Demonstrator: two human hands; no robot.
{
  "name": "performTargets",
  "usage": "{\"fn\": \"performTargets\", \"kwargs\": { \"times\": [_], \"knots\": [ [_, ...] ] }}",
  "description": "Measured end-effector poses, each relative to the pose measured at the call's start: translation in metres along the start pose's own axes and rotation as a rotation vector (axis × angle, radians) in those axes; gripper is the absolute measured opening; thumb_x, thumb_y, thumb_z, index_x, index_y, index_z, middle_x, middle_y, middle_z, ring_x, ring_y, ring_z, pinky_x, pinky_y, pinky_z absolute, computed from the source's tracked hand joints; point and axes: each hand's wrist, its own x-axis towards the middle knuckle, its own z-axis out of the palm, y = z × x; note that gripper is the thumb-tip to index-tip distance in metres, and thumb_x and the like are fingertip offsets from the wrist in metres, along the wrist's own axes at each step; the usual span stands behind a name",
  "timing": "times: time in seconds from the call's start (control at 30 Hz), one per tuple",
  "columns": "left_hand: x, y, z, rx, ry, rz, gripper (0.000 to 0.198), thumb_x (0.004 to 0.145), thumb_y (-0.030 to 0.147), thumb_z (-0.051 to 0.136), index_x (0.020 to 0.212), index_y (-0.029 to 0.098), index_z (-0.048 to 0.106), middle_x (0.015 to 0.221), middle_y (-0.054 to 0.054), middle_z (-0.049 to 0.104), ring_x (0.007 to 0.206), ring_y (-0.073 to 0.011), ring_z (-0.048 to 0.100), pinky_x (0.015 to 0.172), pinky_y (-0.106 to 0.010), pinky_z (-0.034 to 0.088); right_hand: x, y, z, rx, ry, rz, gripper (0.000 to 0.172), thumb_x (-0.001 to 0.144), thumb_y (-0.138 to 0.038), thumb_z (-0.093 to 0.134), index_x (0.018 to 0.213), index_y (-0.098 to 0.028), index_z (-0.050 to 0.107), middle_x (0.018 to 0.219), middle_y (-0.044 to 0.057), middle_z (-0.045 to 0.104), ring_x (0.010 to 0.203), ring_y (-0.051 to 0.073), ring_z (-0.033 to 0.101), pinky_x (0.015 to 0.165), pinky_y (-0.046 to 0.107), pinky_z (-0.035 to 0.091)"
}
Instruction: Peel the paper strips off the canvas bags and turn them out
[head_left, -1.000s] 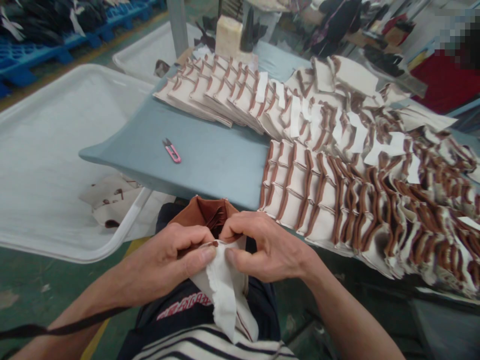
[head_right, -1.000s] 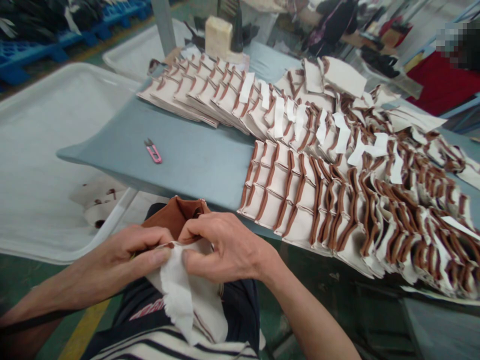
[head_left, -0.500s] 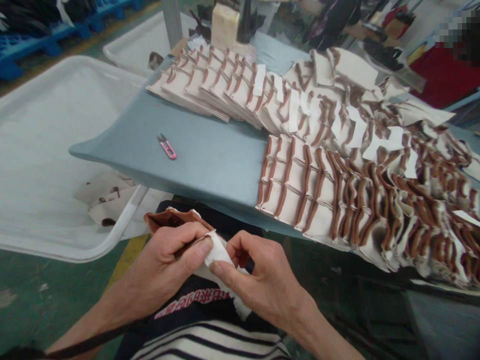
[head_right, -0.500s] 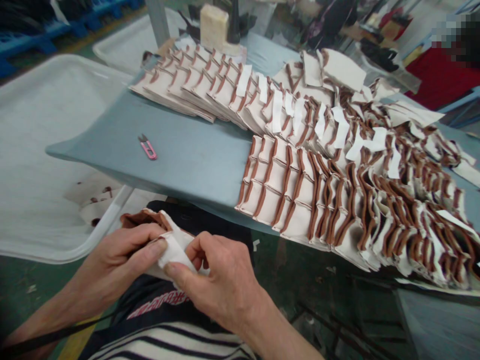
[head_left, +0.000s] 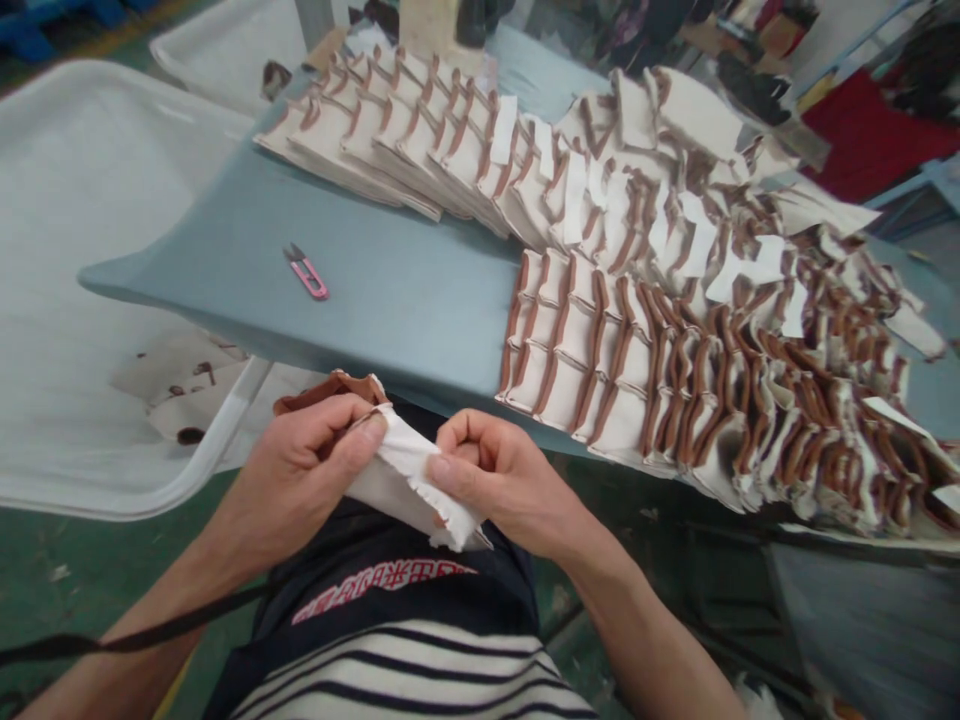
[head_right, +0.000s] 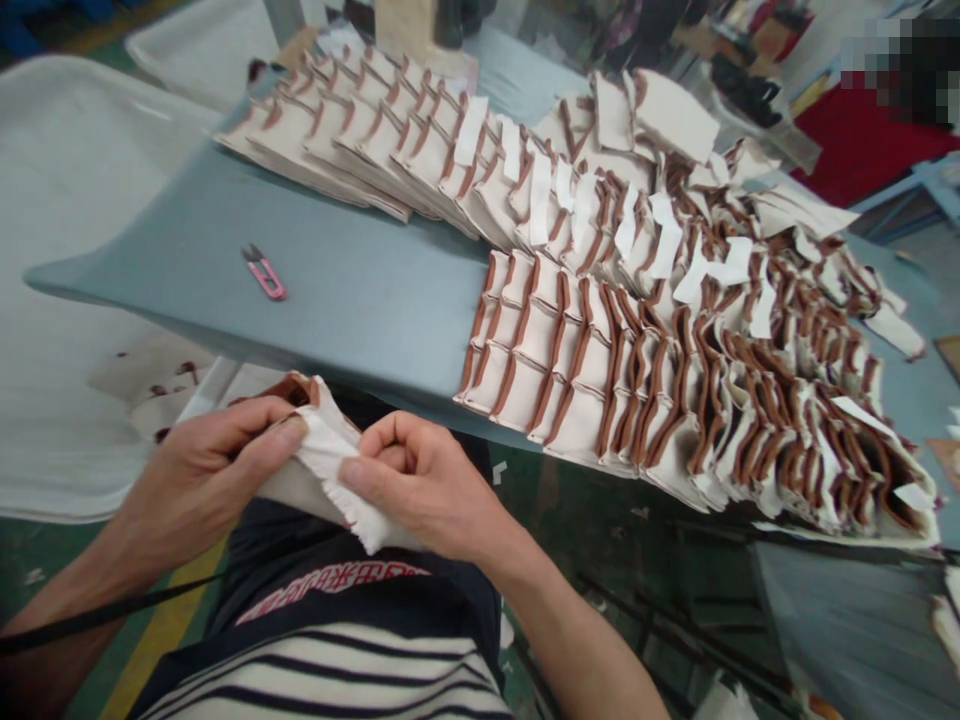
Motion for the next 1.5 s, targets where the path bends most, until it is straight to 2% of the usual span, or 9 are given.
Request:
{"fn": "performTargets", "kwargs": {
  "times": [0.17,0.3,0.5,0.63,0.9,1.17,1.27,1.37,1.5],
  "knots": [
    [0.004,-0.002,-0.010,0.050,0.067,-0.077,0.041,0.092,0.052,0.055,0.071,0.020,0.070,0.064,0.003,0.060,0.054,-0.0143,0.051,0.049,-0.025,0.038,-0.009,0.009,-0.005,0.062,-0.152,0.123,0.066,0.067,-0.066,0.103,0.091,-0.016,0.068,0.063,-0.008,0.056,0.055,0.006,0.040,0.051,0.020,0.028],
    [0.005,-0.005,-0.015,0.083,0.077,-0.125,0.037,0.095,0.050,0.057,0.077,0.020,0.068,0.066,0.005,0.058,0.061,-0.0144,0.050,0.056,-0.024,0.038,-0.018,0.016,-0.010,-0.005,-0.215,0.138,0.068,0.078,-0.078,0.091,0.083,-0.013,0.072,0.066,-0.006,0.055,0.060,0.007,0.040,0.055,0.022,0.028],
    [0.013,-0.004,-0.021,0.151,0.105,-0.156,0.035,0.094,0.046,0.054,0.076,0.019,0.066,0.065,0.007,0.053,0.061,-0.0123,0.046,0.057,-0.024,0.035,-0.030,0.028,-0.020,-0.043,-0.283,0.209,0.064,0.078,-0.075,0.092,0.080,-0.013,0.075,0.061,-0.008,0.051,0.056,0.007,0.036,0.053,0.024,0.027],
    [0.015,-0.005,-0.024,0.194,0.157,-0.189,0.033,0.094,0.045,0.054,0.077,0.018,0.067,0.067,0.007,0.055,0.063,-0.0116,0.048,0.059,-0.023,0.035,-0.040,0.038,-0.029,-0.065,-0.250,0.171,0.063,0.086,-0.074,0.087,0.078,-0.012,0.077,0.059,-0.008,0.046,0.056,0.006,0.030,0.054,0.025,0.021],
    [0.014,-0.008,-0.032,0.289,0.199,-0.309,0.032,0.094,0.044,0.054,0.083,0.017,0.067,0.069,0.007,0.056,0.065,-0.0111,0.051,0.061,-0.019,0.037,-0.049,0.059,-0.041,-0.030,-0.182,0.174,0.063,0.087,-0.075,0.086,0.083,-0.012,0.079,0.054,-0.009,0.050,0.049,0.005,0.036,0.052,0.024,0.024],
    [0.009,-0.009,-0.030,0.226,0.300,-0.256,0.027,0.093,0.041,0.057,0.081,0.019,0.067,0.069,0.007,0.056,0.068,-0.0127,0.049,0.063,-0.022,0.035,-0.059,0.068,-0.042,-0.081,-0.133,0.184,0.068,0.091,-0.081,0.077,0.090,-0.013,0.079,0.055,-0.005,0.061,0.046,0.007,0.036,0.048,0.023,0.025],
    [0.004,-0.008,-0.030,0.115,0.241,-0.195,0.029,0.096,0.042,0.059,0.080,0.019,0.069,0.071,0.005,0.058,0.070,-0.0148,0.050,0.065,-0.024,0.037,-0.066,0.083,-0.046,-0.201,-0.081,0.181,0.069,0.096,-0.083,0.067,0.089,-0.015,0.077,0.057,-0.003,0.063,0.048,0.009,0.037,0.050,0.024,0.025],
    [-0.002,-0.005,-0.033,0.013,0.154,-0.095,0.034,0.099,0.042,0.060,0.076,0.020,0.069,0.079,0.002,0.065,0.074,-0.0174,0.055,0.069,-0.026,0.043,-0.070,0.095,-0.054,-0.495,0.048,0.164,0.058,0.107,-0.066,0.061,0.082,-0.016,0.076,0.067,0.003,0.072,0.057,0.012,0.044,0.057,0.027,0.031],
    [-0.008,0.000,-0.038,0.007,-0.014,0.055,0.038,0.102,0.040,0.062,0.071,0.020,0.068,0.074,0.000,0.068,0.069,-0.0169,0.058,0.065,-0.025,0.046,-0.068,0.081,-0.057,-0.616,0.197,0.117,0.055,0.108,-0.061,0.055,0.088,-0.016,0.080,0.070,0.006,0.075,0.061,0.016,0.054,0.061,0.029,0.039]
  ]
}}
